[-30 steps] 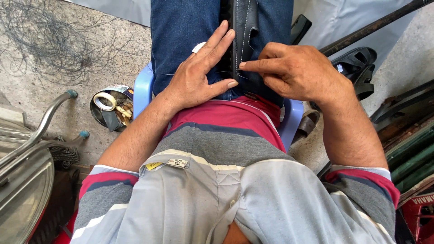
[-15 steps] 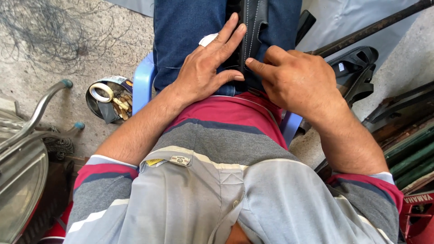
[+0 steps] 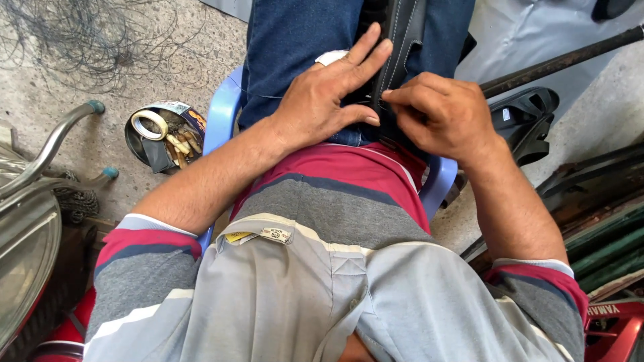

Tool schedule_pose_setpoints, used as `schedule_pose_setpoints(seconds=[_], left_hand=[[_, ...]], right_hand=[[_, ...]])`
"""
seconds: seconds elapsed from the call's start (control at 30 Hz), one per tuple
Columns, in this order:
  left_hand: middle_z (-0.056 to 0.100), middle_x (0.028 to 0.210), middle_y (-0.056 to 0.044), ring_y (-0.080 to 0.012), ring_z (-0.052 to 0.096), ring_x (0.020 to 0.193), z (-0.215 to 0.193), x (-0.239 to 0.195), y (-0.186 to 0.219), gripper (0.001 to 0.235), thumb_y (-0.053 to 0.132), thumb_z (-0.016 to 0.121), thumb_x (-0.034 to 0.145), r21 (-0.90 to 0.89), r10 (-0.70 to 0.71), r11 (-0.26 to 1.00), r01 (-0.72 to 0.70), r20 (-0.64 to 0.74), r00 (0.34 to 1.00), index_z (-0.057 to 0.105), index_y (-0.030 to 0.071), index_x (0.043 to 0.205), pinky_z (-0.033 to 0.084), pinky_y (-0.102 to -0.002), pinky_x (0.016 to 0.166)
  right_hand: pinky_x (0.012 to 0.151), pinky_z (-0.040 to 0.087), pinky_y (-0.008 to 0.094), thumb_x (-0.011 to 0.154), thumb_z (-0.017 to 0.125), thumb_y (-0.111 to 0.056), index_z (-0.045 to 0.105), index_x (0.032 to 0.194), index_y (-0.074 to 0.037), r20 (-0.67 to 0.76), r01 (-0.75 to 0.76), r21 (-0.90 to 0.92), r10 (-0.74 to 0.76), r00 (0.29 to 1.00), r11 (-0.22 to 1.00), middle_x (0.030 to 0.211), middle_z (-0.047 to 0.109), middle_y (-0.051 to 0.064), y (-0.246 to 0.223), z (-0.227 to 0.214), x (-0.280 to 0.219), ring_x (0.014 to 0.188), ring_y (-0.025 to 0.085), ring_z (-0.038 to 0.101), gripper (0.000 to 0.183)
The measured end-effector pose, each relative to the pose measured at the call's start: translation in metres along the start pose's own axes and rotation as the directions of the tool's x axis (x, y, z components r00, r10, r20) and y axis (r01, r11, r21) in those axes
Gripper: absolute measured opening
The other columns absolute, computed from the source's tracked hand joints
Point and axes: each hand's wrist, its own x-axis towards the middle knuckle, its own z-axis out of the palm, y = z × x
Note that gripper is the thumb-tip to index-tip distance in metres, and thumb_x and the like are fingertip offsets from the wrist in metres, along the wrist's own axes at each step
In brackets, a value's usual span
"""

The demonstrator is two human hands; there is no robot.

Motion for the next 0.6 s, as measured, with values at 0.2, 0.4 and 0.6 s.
schedule_pose_setpoints(seconds=[0.2,0.4,0.6], left_hand=[[0.017,0.153,-0.004,-0.0274,0.052,0.130,-0.013,-0.002,0.016,0.082,0.043,0.075,0.087,-0.039,-0.055,0.998,0.054,-0.018,0.998,0.020,0.026,0.145,0.051,-0.036,0.093],[0.057,0.104,0.000,-0.0222,0.063,0.087,-0.025,-0.026,0.025,0.036,0.026,0.064,0.088,-0.080,-0.122,0.990,0.112,-0.133,0.983,0.049,0.024,0.120,0.052,-0.034,0.070],[0.062,0.088,-0.003,-0.0248,0.062,0.082,-0.068,-0.041,0.033,0.008,0.016,0.063,0.080,-0.124,-0.209,0.970,0.210,0.026,0.978,0.064,0.017,0.087,0.049,-0.035,0.069]], right_hand=[[0.056,0.046,0.030,0.083,0.063,-0.001,0.063,0.095,-0.006,0.012,-0.073,0.036,0.073,0.997,0.997,0.087,0.064,0.006,-0.013,-0.005,0.007,0.074,0.020,0.062,0.013],[0.066,0.052,0.039,0.082,0.067,-0.013,0.062,0.103,-0.017,0.002,-0.170,-0.039,0.170,0.985,0.985,0.100,0.062,0.000,-0.018,-0.011,0.003,0.081,0.026,0.064,0.022],[0.069,0.051,0.034,0.086,0.064,-0.007,0.063,0.110,-0.016,0.009,-0.150,-0.054,0.150,0.989,0.987,0.097,0.065,0.000,-0.028,-0.016,0.004,0.084,0.022,0.065,0.026]])
